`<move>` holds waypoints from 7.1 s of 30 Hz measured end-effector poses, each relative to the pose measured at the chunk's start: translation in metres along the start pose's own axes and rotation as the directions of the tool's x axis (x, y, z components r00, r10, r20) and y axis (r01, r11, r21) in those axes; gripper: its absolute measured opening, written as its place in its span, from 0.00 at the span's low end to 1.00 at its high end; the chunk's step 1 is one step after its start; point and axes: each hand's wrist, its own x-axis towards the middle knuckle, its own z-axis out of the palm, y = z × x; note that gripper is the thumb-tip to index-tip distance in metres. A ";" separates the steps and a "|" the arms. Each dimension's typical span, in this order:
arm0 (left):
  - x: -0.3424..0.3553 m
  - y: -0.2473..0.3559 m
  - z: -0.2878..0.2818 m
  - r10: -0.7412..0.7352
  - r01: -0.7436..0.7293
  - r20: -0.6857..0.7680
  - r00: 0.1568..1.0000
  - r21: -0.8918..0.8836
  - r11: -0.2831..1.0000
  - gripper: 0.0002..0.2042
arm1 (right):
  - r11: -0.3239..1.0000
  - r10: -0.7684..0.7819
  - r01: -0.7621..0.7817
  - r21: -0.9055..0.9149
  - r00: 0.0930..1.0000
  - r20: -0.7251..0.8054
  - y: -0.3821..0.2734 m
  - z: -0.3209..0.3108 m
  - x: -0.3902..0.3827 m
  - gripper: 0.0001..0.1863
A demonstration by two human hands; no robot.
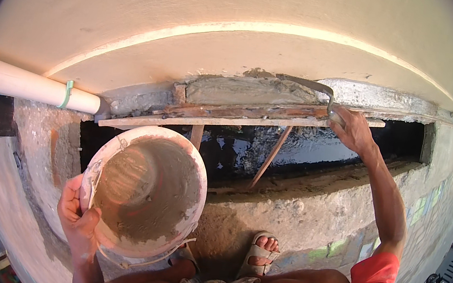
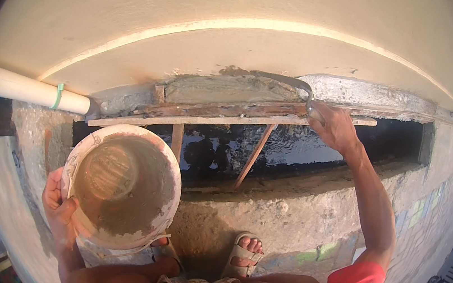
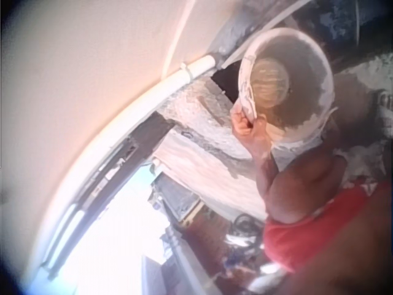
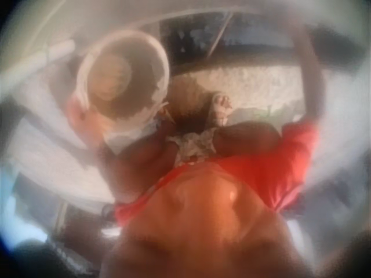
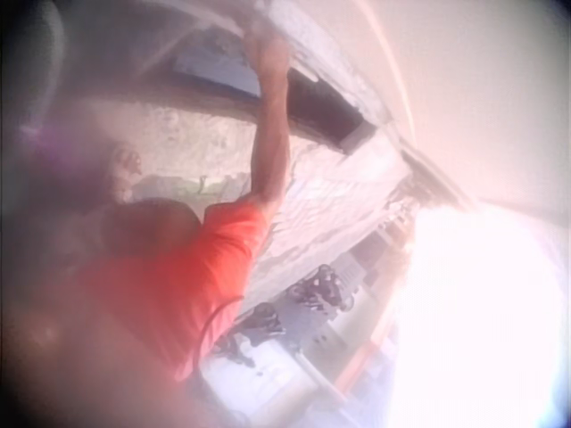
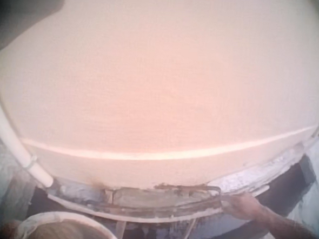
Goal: The person scoops cement from a bucket with a trowel and applies it to a horizontal surface above a window opening, smoothing it repeatedly. The person then walks to a pile of cement on the ground and refills the bucket.
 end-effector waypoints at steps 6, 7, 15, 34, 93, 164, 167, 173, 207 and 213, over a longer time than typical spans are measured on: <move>-0.003 0.005 0.003 -0.027 0.028 -0.006 1.000 0.008 1.000 0.29 | 0.997 0.067 -0.065 -0.032 0.997 0.044 -0.015 -0.003 0.008 0.17; -0.003 0.005 0.002 -0.030 0.030 0.006 1.000 0.004 1.000 0.29 | 0.995 0.087 -0.084 -0.051 0.994 0.064 -0.015 -0.003 0.009 0.16; -0.003 0.000 0.002 -0.037 0.036 0.032 0.999 0.032 0.999 0.29 | 0.994 0.087 -0.081 -0.078 0.993 0.075 -0.014 -0.005 0.007 0.13; -0.003 -0.001 0.005 -0.061 0.056 0.063 0.996 0.079 0.995 0.29 | 0.965 0.221 -0.200 -0.171 0.968 0.119 -0.015 -0.027 -0.019 0.15; 0.001 -0.008 0.007 -0.096 0.083 0.153 0.984 0.089 0.993 0.29 | 0.935 0.304 -0.268 -0.233 0.943 0.134 -0.021 -0.056 0.008 0.18; 0.026 -0.023 -0.004 0.057 -0.053 0.295 0.954 -0.024 0.998 0.39 | 0.988 0.128 -0.141 0.060 0.976 0.179 -0.044 -0.002 0.029 0.21; 0.027 -0.025 -0.004 0.046 -0.045 0.304 0.952 -0.009 0.999 0.38 | 0.994 0.107 -0.110 0.015 0.985 0.134 -0.026 -0.001 0.022 0.21; 0.031 -0.027 -0.002 0.070 -0.061 0.343 0.937 -0.035 0.998 0.37 | 0.993 0.110 -0.115 0.035 0.985 0.132 -0.020 -0.008 0.007 0.22; 0.017 0.001 -0.016 -0.005 -0.015 0.078 0.997 0.252 0.968 0.29 | 0.989 -0.140 0.145 -0.019 0.977 0.162 -0.133 0.035 0.086 0.21; 0.016 0.009 -0.028 0.002 -0.003 0.008 1.000 0.176 0.984 0.28 | 0.988 -0.145 0.151 -0.028 0.979 0.146 -0.146 0.041 0.092 0.22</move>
